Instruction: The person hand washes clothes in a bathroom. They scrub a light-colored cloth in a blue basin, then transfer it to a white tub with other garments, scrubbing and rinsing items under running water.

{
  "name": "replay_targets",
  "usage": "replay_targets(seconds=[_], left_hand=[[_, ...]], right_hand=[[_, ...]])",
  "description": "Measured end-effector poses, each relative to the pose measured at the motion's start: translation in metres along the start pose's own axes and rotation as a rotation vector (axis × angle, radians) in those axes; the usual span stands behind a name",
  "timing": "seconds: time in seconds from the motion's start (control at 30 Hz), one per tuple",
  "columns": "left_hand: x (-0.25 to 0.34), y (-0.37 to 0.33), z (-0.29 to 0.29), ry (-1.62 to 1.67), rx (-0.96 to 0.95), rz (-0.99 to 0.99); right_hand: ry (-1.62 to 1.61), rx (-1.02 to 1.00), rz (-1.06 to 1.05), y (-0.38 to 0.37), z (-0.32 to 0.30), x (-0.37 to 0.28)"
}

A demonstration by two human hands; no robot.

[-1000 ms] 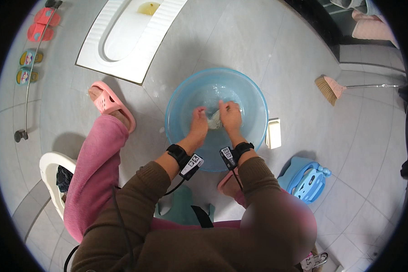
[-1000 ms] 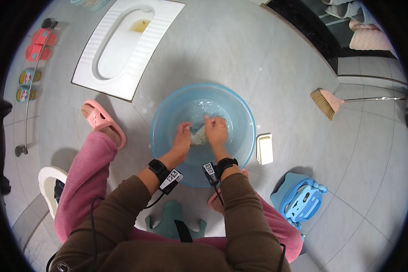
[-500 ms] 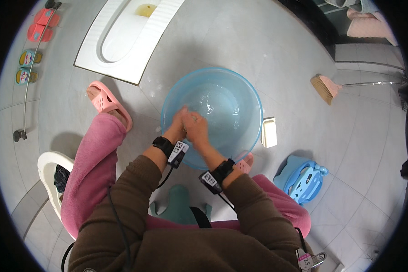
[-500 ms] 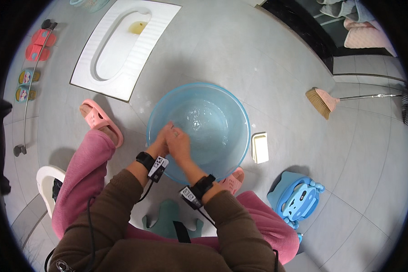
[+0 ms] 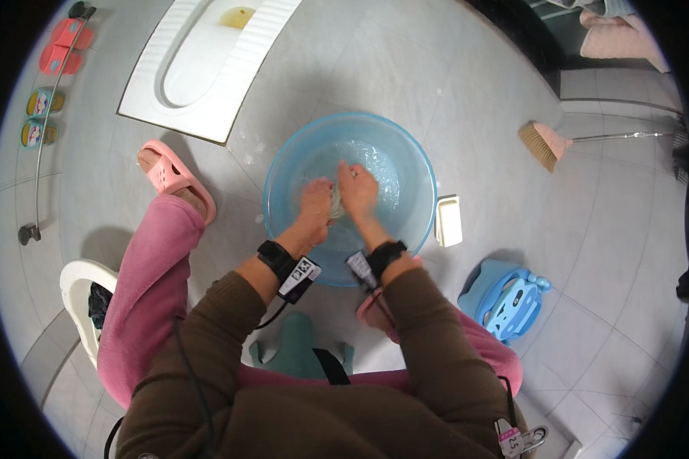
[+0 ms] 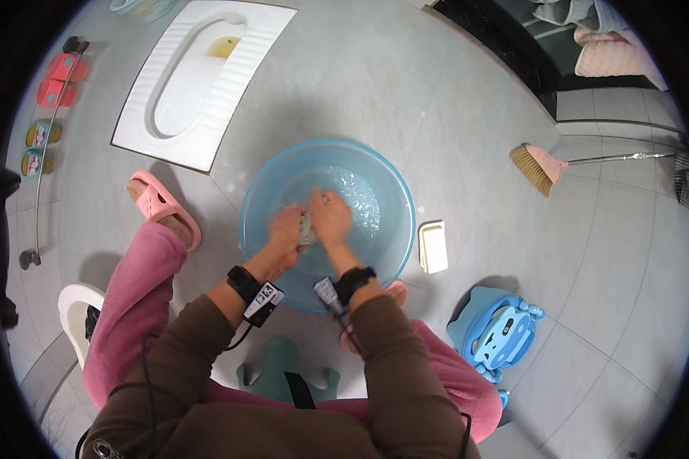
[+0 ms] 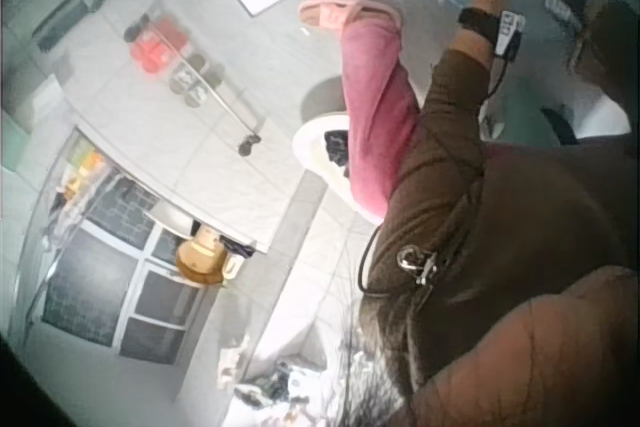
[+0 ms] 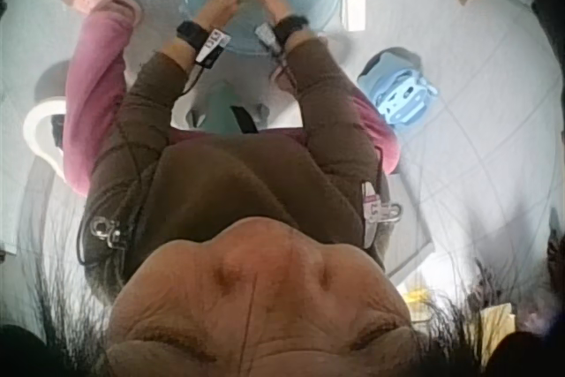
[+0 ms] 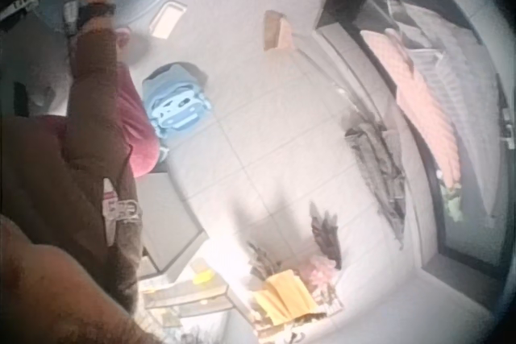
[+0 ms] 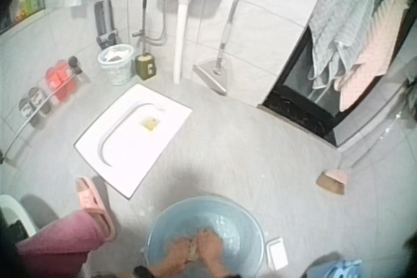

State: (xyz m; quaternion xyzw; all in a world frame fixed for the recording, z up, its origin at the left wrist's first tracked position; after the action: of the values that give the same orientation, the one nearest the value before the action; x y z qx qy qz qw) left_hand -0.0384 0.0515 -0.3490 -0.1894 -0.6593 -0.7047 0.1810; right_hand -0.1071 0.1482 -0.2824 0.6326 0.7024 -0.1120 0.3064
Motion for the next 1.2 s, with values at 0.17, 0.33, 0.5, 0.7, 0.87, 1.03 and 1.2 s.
replay_targets(seconds=[0.17, 0.33, 0.5, 0.7, 0.87, 1.03, 1.2], left_hand=[[-0.025, -0.002, -0.026, 0.385, 0.222, -0.183], [-0.043, -0.012, -0.032, 0.518, 0.098, -0.326], [-0.036, -0.024, -0.038, 0.766, -0.124, -0.291], [-0.003, 0.003, 0.001, 0.13, -0.123, 0.022], [0.002, 0.022, 0.015, 0.792, -0.077, -0.229], [0.001, 0.014, -0.011, 0.675, -0.036, -0.36], [-0.001, 0.005, 0.004, 0.548, -0.022, -0.086]], right_hand=[[0.074, 0.246, 0.027, -0.014, -0.003, 0.089], [0.129, 0.326, -0.124, 0.007, 0.038, 0.081], [-0.784, -0.063, 0.06, 0.043, 0.105, 0.012], [-0.801, 0.21, 0.152, 0.036, 0.042, 0.004], [-0.784, 0.228, 0.223, 0.044, 0.013, -0.004], [-0.42, 0.247, -0.009, 0.043, 0.007, -0.035], [0.011, 0.237, 0.005, -0.011, -0.004, 0.043]])
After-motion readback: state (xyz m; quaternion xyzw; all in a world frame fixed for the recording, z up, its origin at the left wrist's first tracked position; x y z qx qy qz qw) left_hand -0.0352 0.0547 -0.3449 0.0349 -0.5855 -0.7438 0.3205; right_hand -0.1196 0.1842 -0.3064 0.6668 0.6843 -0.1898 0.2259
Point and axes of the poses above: each hand's wrist, its own y-axis away from the middle knuckle, its own z-axis out of the palm, x = y × z, the point moved 7 cm from there along -y, towards the middle knuckle, and after that the axes turned 12 degrees about -z, right-handed, at the moved point
